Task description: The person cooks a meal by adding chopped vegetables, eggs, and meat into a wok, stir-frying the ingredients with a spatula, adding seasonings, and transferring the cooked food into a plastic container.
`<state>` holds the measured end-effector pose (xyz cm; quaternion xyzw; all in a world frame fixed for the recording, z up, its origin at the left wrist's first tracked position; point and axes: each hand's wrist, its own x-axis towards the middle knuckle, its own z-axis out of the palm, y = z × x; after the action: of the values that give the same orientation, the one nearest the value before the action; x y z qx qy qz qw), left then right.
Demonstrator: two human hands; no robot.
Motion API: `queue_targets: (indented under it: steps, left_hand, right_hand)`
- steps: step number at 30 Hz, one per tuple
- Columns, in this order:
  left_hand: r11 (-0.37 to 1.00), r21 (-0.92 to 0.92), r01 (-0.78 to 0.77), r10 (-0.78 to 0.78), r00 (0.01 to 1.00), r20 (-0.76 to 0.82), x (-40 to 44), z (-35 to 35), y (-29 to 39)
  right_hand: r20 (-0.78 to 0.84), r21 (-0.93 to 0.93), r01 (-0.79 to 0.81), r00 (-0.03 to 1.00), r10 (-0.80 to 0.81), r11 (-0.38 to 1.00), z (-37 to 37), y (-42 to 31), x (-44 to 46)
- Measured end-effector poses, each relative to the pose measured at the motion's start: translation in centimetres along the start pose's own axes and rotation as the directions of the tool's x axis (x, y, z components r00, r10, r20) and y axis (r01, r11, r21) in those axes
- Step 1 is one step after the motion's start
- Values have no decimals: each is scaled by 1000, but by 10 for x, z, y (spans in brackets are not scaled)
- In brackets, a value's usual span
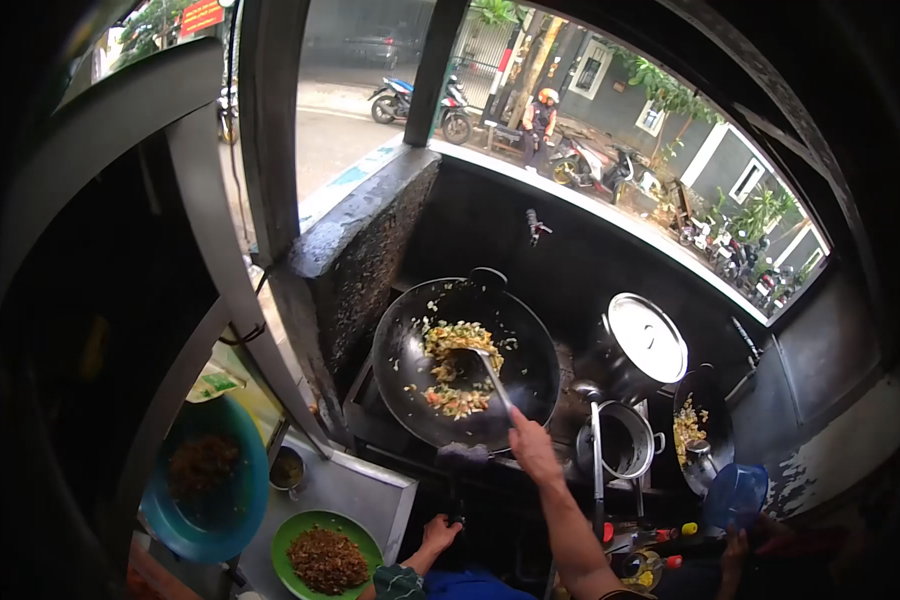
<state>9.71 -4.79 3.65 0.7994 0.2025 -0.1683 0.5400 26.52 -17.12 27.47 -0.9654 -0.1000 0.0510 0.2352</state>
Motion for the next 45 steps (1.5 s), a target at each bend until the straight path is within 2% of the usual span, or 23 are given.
queue_targets:
  steps: [1, 2, 3, 7, 9, 11, 14, 16, 18, 20, 22, 24, 26, 27, 29, 30, 31, 34, 37, 39, 41, 43, 45]
  left_hand:
    - [999, -33, 24, -21, 996, 86, 1, -1, 0]
    - [996, -64, 57, -45, 985, 168, 1, 0, 2]
    - [997, -63, 51, -39, 985, 167, 2, 2, 5]
    - [990, 131, -57, 44, 994, 102, -3, -1, 14]
    - [936, 329, -124, 77, 985, 153, -4, -6, 25]
    - [906, 366, -211, 142, 968, 207, -5, -9, 26]
    - [871, 437, -225, 149, 968, 200, -2, -9, 30]
    - [877, 454, -160, 35, 962, 271, -2, -12, 40]
    - [872, 477, -112, -16, 966, 257, 3, -6, 37]
    - [862, 504, -55, -73, 970, 230, 11, -10, 34]
    - [987, -110, 119, -84, 956, 280, 9, -16, 35]
    - [764, -635, 112, -18, 988, 152, 0, -30, 80]
    - [561, -821, 107, -1, 992, 129, -4, -58, 138]
    - [490, -851, 188, -42, 980, 193, -1, -69, 161]
    - [432, -847, 310, -194, 949, 249, 33, -62, 168]
    - [478, -838, 263, -234, 958, 167, 41, -55, 170]
    - [395, -898, 192, -255, 962, 94, 48, -47, 172]
    - [493, -838, 234, -377, 926, 36, 57, -38, 159]
    - [469, -831, 300, -331, 932, 150, -27, -66, 193]
    - [440, -840, 317, -296, 935, 198, -45, -67, 190]
    - [445, -840, 309, -255, 943, 212, -28, -68, 187]
    - [553, -803, 221, -269, 960, 79, 5, -58, 164]
    - [508, -831, 228, -261, 960, 104, -10, -59, 168]
  right_hand:
    - [-16, 48, -86, 996, 86, 995, 15, 10, 14]
    - [-192, 166, 176, 971, -144, 970, 39, 33, 20]
    - [-201, 292, 260, 958, -206, 920, 35, 29, 16]
    - [162, 153, 69, 982, -94, 986, -58, 3, -39]
    - [135, 38, 171, 975, -174, 985, -91, 4, -77]
    - [184, -30, 160, 971, -152, 987, -108, 7, -91]
    - [121, -28, 151, 982, -147, 988, -48, 44, -52]
    - [34, 10, 122, 992, -122, 992, 3, 41, -7]
    - [-113, 115, 216, 973, -203, 970, 30, 26, 12]
    - [-51, 185, 277, 961, -273, 943, 20, 23, 6]
    - [66, 136, 245, 964, -256, 960, -15, 28, -13]
    - [61, 20, 193, 979, -194, 981, -37, 30, -24]
    - [46, -38, 5, 999, -3, 999, -20, 28, -11]
    - [-14, -27, -64, 998, 63, 998, -4, 25, 1]
    - [-117, 102, 85, 991, -73, 991, 35, 42, 17]
    - [-74, 144, 135, 989, -125, 980, 36, 44, 14]
    - [-16, 103, 124, 992, -123, 987, 34, 50, 9]
    - [63, -25, 123, 991, -121, 992, -16, 43, -34]
    - [85, 4, 226, 971, -225, 974, -81, 41, -100]
    - [175, 40, 169, 969, -173, 985, -122, 15, -112]
    - [135, 18, 220, 966, -220, 975, -99, 23, -89]
    - [103, 7, 189, 977, -189, 982, -54, 34, -60]
    - [-75, 52, 196, 979, -192, 979, -35, 37, -44]
